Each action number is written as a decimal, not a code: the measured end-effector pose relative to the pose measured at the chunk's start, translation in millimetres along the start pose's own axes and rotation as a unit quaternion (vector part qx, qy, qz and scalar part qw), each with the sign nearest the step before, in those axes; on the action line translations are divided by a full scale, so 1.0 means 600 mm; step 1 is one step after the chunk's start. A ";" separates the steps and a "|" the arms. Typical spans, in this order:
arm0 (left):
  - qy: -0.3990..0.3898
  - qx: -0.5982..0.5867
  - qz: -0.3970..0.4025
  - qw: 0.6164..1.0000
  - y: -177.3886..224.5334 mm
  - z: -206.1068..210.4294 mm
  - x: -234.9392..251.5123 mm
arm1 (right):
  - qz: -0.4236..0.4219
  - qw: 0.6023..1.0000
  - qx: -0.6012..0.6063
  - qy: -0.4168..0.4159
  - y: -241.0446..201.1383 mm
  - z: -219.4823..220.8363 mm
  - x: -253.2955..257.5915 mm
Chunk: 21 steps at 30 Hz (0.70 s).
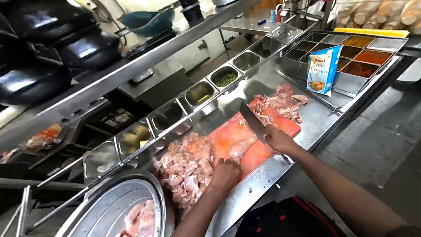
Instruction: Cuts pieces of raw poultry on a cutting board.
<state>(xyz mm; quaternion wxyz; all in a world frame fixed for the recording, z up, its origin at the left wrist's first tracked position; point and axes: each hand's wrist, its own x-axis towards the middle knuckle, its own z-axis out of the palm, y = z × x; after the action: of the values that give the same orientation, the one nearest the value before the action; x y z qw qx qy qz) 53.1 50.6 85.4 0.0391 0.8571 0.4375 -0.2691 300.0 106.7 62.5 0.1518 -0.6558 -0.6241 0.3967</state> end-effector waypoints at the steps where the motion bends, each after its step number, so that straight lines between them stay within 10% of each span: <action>1: 0.009 -0.010 0.005 1.000 0.009 0.009 0.000 | -0.001 1.000 -0.009 0.008 -0.007 0.000 -0.007; 8: 0.174 -0.112 -0.060 0.976 0.036 0.051 0.000 | -0.077 0.986 -0.123 0.075 -0.031 0.072 -0.068; 14: 0.391 -0.293 -0.126 0.863 0.058 0.125 0.001 | -0.021 0.974 -0.227 0.004 -0.051 0.101 -0.085; 21: 0.441 -0.320 -0.121 0.830 0.046 0.147 -0.007 | -0.298 0.829 -0.075 0.467 -0.176 -0.001 -0.134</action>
<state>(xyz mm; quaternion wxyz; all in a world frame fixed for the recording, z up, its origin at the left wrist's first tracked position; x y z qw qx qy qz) 34.8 3.7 8.0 0.0817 0.7645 0.5700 0.2897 234.2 49.8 162.7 0.4863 -0.5547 -0.6715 -0.0695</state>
